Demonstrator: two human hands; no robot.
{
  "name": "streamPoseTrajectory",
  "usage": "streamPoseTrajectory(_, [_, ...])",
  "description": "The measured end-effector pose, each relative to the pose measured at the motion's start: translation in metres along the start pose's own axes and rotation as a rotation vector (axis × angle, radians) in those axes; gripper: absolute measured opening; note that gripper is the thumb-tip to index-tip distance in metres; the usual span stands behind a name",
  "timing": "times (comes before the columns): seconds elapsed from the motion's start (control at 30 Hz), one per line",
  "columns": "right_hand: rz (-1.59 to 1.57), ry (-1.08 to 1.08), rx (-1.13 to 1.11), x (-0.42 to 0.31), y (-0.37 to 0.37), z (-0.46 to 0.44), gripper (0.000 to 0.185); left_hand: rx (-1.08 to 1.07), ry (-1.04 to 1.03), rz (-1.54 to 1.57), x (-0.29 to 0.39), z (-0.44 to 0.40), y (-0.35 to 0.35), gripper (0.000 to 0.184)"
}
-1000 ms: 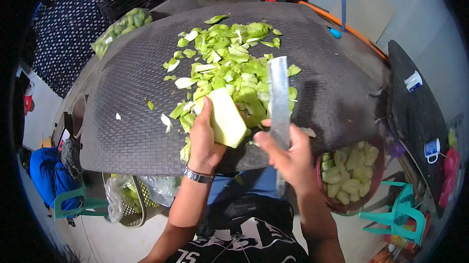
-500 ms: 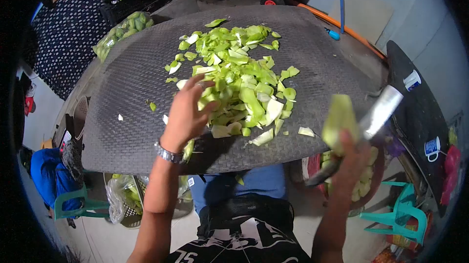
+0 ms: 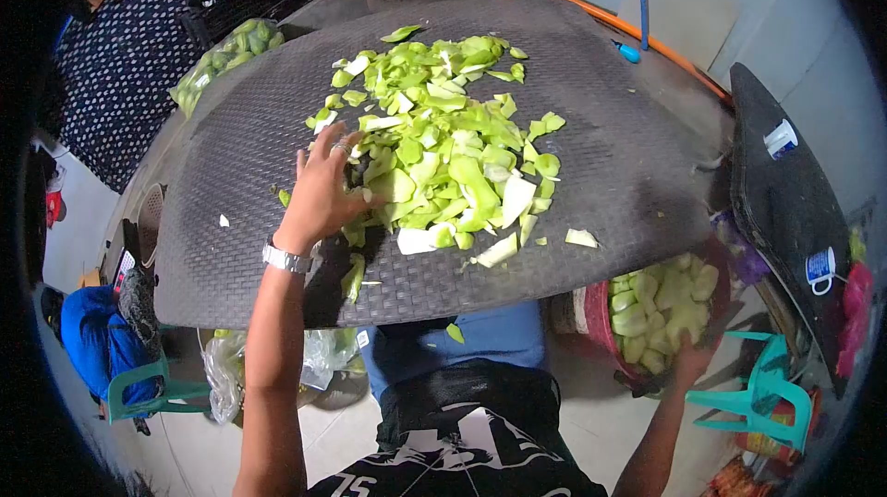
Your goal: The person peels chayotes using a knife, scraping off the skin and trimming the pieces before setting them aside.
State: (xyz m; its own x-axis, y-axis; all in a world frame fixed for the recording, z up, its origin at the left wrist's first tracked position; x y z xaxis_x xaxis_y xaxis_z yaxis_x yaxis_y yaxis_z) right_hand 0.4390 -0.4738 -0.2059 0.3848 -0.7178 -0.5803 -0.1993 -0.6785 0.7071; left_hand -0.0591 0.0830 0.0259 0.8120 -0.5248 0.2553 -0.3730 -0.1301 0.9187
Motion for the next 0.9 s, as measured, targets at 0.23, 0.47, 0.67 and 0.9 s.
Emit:
streamPoseTrajectory(0.23, [-0.109,-0.366,-0.162,0.051,-0.053,0.037,0.060,-0.298,0.337,1.238,-0.023,-0.015,-0.002,0.067])
streamPoseTrajectory(0.47, [-0.263,-0.591,-0.148,0.010,-0.039,0.042,0.055,-0.199,0.346,1.240,-0.043,-0.027,-0.013,0.060])
streamPoseTrajectory(0.67, [0.085,-0.155,-0.100,0.022,-0.023,0.018,0.061,-0.167,0.378,1.224,-0.049,-0.037,-0.020,0.054])
streamPoseTrajectory(0.9, [0.048,0.155,0.091,-0.049,0.002,-0.030,0.045,-0.144,0.348,1.124,-0.051,-0.032,-0.025,0.059])
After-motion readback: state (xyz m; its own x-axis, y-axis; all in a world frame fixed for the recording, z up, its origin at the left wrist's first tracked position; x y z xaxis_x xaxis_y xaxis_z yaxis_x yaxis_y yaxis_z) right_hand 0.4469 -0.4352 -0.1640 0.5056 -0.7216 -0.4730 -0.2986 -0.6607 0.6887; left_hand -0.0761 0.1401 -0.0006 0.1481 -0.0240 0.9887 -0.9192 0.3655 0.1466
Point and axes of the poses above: each hand's wrist, its own z-axis away from the middle knuckle, its own y-axis out of the back of the hand, x = y × z, the point moved 5 cm from there along -z, towards the middle knuckle, and after that the axes turned 9 degrees about y, right-handed, at the moved point
